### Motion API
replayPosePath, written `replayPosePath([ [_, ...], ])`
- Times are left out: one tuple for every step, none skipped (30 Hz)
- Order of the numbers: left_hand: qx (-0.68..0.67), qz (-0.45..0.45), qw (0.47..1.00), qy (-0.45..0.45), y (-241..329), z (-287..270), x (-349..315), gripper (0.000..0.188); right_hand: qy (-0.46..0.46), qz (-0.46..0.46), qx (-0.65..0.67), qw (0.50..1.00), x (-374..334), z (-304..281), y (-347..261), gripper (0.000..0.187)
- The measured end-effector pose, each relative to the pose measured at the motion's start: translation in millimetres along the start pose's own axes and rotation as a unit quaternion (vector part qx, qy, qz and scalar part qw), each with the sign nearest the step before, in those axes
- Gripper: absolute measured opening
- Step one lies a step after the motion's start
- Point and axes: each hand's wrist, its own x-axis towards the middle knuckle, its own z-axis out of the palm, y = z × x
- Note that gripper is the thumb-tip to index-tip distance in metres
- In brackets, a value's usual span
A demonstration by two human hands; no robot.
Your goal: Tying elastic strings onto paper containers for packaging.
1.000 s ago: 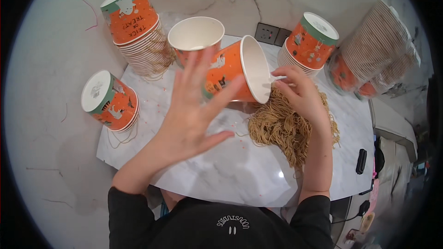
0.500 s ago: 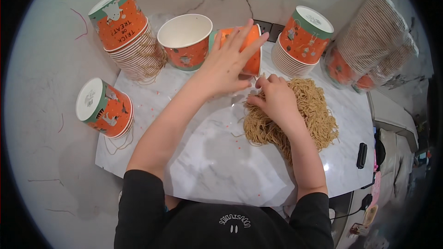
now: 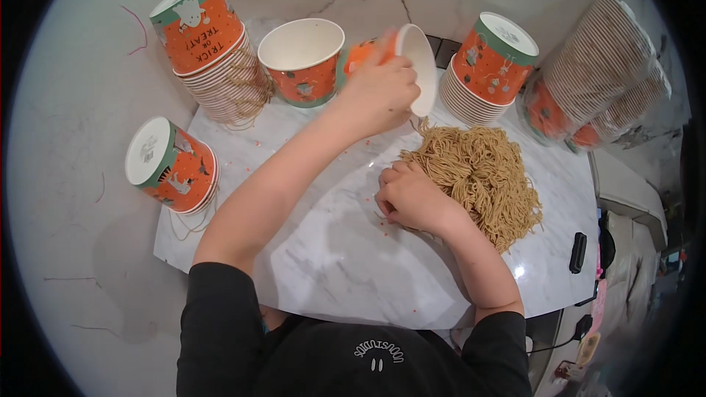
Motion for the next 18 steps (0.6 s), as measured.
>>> replayPosePath([
  [-0.008,-0.033,0.998,0.051,-1.5,-12.0,-9.9,0.01,-0.012,-0.006,-0.002,1.0,0.9,1.0,1.5,0.016],
  [-0.016,-0.066,0.993,0.101,-1.9,-25.0,-20.2,0.006,-0.024,-0.012,-0.004,1.0,1.2,2.0,2.7,0.013],
  [-0.018,-0.062,0.993,0.102,0.1,-37.7,-29.8,0.006,-0.021,-0.008,-0.003,1.0,-1.4,4.7,4.4,0.013],
  [-0.041,-0.092,0.989,0.106,3.8,-48.8,-39.7,0.01,-0.006,-0.019,-0.023,1.0,-6.5,8.8,7.5,0.011],
  [-0.061,-0.124,0.985,0.107,7.7,-61.2,-50.8,0.014,0.012,-0.033,-0.042,0.998,-10.0,10.0,9.3,0.01],
  [-0.059,-0.12,0.985,0.108,12.0,-73.2,-61.1,0.014,0.016,-0.032,-0.043,0.998,-13.1,1.6,11.0,0.01],
  [-0.13,-0.176,0.974,0.064,16.4,-82.8,-72.7,0.016,0.017,-0.059,0.064,0.996,-15.6,-13.8,14.0,0.01],
  [-0.201,-0.231,0.952,0.019,20.3,-88.8,-82.7,0.018,0.017,-0.085,0.169,0.982,-20.5,-30.0,17.1,0.012],
  [-0.199,-0.232,0.952,0.02,23.0,-91.2,-94.4,0.018,0.033,-0.104,0.24,0.965,-26.2,-45.9,21.1,0.011],
  [-0.331,-0.279,0.902,0.004,25.9,-93.1,-102.9,0.018,0.048,-0.121,0.308,0.942,-36.6,-62.1,24.1,0.01],
  [-0.451,-0.323,0.832,-0.012,28.1,-98.1,-111.6,0.018,0.085,-0.107,0.414,0.9,-46.8,-72.5,21.5,0.008],
  [-0.449,-0.325,0.832,-0.008,29.2,-99.0,-118.5,0.018,0.121,-0.088,0.512,0.846,-59.3,-82.3,16.4,0.006],
  [-0.534,-0.356,0.767,-0.01,29.9,-95.1,-125.5,0.021,0.207,-0.069,0.514,0.83,-71.1,-91.7,9.7,0.005],
  [-0.617,-0.377,0.691,-0.012,31.3,-94.0,-127.1,0.024,0.295,-0.045,0.508,0.808,-88.3,-102.9,0.1,0.003],
  [-0.613,-0.381,0.692,-0.009,33.5,-97.0,-129.7,0.024,0.434,-0.053,0.446,0.78,-101.6,-108.5,-9.9,0.006],
  [-0.65,-0.387,0.654,0.016,36.8,-100.5,-131.4,0.032,0.562,-0.061,0.377,0.734,-116.9,-110.2,-19.5,0.01],
  [-0.696,-0.375,0.612,0.039,38.9,-100.9,-124.4,0.04,0.665,-0.132,0.474,0.562,-150.2,-110.5,-29.6,0.023],
  [-0.698,-0.373,0.609,0.041,38.7,-101.4,-123.3,0.04,0.615,-0.258,0.478,0.572,-191.9,-115.3,-19.9,0.033],
])
